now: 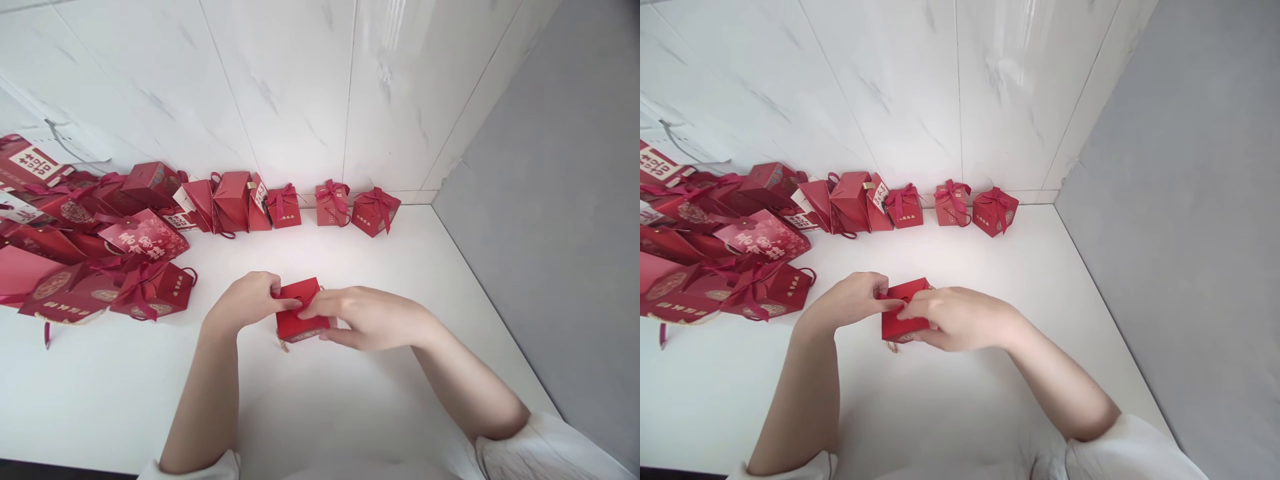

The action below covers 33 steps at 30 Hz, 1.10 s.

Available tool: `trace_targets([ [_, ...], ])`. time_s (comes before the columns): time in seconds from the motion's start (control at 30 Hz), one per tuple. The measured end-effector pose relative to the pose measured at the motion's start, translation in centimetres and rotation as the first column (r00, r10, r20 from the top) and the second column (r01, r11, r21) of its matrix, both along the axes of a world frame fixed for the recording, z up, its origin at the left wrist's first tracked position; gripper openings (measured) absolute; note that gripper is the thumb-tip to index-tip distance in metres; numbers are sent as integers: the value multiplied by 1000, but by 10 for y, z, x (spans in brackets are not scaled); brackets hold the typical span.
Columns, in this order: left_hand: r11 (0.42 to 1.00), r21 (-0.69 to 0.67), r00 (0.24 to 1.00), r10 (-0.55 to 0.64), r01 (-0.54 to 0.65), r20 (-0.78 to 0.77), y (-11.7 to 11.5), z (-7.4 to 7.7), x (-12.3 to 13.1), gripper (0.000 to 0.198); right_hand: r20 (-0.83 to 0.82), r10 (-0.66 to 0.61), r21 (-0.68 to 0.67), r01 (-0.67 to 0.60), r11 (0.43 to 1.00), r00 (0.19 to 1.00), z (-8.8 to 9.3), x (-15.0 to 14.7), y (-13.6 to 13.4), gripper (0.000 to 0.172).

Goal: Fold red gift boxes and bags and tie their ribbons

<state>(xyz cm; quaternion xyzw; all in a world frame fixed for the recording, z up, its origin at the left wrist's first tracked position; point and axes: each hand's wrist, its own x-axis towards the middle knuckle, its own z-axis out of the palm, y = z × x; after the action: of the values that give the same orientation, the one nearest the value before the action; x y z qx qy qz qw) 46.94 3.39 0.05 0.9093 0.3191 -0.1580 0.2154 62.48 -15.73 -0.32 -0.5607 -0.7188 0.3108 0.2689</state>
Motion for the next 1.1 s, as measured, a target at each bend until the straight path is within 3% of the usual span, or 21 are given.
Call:
trace_targets([
  [0.2,999,-40,1000,-15,15,-1,0,4,-2,47,-139,-263,-78,254,964,955,-2,21,6,29],
  [0.37,1000,-23,1000,-9,9,-12,-4,5,0,49,-144,-184,-211,151,966,972,-6,22,9,16],
  [0.67,1000,-24,1000,4,-4,3,-4,1,-1,49,-147,-135,-474,50,879,980,-11,23,17,22],
  [0.8,999,-33,1000,5,-6,-22,-3,-2,-1,51,-188,-39,-429,-46,902,981,-17,24,20,17],
  [0.97,990,-133,998,-50,43,-48,-12,-2,-1,56,-189,30,-472,-117,874,982,-12,25,16,37],
  [1.1,985,-150,994,-90,80,-58,-28,-1,6,51,-218,30,-478,-134,868,976,-12,30,14,40],
])
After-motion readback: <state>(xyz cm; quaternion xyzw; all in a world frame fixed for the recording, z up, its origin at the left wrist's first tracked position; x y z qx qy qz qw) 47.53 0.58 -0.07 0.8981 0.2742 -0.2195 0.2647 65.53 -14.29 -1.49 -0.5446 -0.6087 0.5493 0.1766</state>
